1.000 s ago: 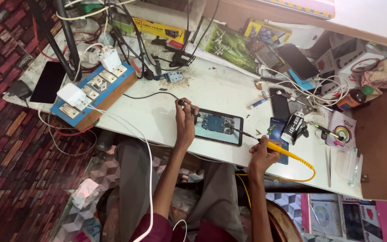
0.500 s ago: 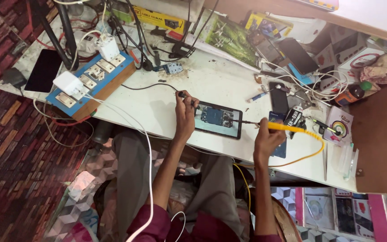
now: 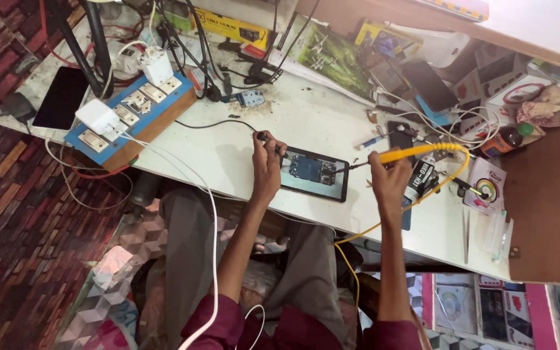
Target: The person uses a hot air gun and a small tool to work on the internal circuit board of a disassembled tablet. They repeatedly apply heat and manipulate components on the board while seated at a cluttered workbench.
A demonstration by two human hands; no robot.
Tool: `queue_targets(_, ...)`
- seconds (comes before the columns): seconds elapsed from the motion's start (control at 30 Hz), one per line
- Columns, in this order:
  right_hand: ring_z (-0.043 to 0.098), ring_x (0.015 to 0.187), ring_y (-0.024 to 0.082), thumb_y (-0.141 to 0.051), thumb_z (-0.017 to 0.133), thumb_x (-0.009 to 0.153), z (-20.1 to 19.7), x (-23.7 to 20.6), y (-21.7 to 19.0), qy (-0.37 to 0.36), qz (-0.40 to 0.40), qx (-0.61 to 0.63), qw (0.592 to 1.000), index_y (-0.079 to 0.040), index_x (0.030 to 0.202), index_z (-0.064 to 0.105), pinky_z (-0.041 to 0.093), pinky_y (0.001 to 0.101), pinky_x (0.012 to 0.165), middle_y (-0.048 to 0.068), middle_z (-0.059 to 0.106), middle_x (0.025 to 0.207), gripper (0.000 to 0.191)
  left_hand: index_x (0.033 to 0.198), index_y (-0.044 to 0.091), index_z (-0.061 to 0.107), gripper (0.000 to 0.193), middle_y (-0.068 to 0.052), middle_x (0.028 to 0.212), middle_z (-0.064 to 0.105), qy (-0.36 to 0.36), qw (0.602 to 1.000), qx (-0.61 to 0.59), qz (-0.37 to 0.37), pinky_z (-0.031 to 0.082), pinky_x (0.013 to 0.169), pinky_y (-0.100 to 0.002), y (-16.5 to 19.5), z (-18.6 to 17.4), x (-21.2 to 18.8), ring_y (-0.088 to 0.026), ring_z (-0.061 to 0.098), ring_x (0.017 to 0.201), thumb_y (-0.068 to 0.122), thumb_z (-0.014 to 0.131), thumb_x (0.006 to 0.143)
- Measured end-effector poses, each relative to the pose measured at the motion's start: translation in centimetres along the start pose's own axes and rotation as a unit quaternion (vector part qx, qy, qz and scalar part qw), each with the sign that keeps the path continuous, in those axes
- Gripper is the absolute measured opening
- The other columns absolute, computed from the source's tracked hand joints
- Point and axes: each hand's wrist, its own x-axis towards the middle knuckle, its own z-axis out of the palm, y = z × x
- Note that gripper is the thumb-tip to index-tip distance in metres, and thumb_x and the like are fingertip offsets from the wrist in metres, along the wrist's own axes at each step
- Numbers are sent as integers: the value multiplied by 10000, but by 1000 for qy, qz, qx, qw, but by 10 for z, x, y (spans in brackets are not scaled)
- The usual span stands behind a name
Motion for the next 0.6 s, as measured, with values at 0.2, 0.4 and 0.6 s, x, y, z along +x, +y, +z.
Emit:
queue_targets(0.2, 525, 505, 115, -254, 734, 915, -7, 6, -5, -62, 1, 14, 998, -4, 829, 647, 395, 297, 477, 51, 613, 638, 279, 1168, 81, 409, 290, -8, 844, 511, 1, 1000, 5, 1, 318, 595, -210, -2, -1, -1, -43, 367, 688, 370, 396, 1146)
queue_targets(0.4, 462, 493, 91, -212, 703, 932, 3, -13, -2, 28, 29, 58, 998, 16, 754, 588, 351, 289, 443, 24, 558, 613, 311, 1170, 83, 401, 299, -13, 841, 519, 1, 1000, 15, 3, 326, 598, -212, -1, 0, 0, -49, 373, 690, 380, 392, 1139)
queue_targets(0.6, 374, 525, 89, -173, 635, 983, 7, -32, 8, 68, 12, 145, 987, -12, 730, 472, 291, 323, 461, -19, 453, 624, 341, 1160, 80, 403, 294, -19, 848, 524, -1, 1000, 18, 0, 331, 595, -217, 2, 1, -3, -52, 381, 693, 373, 396, 1144)
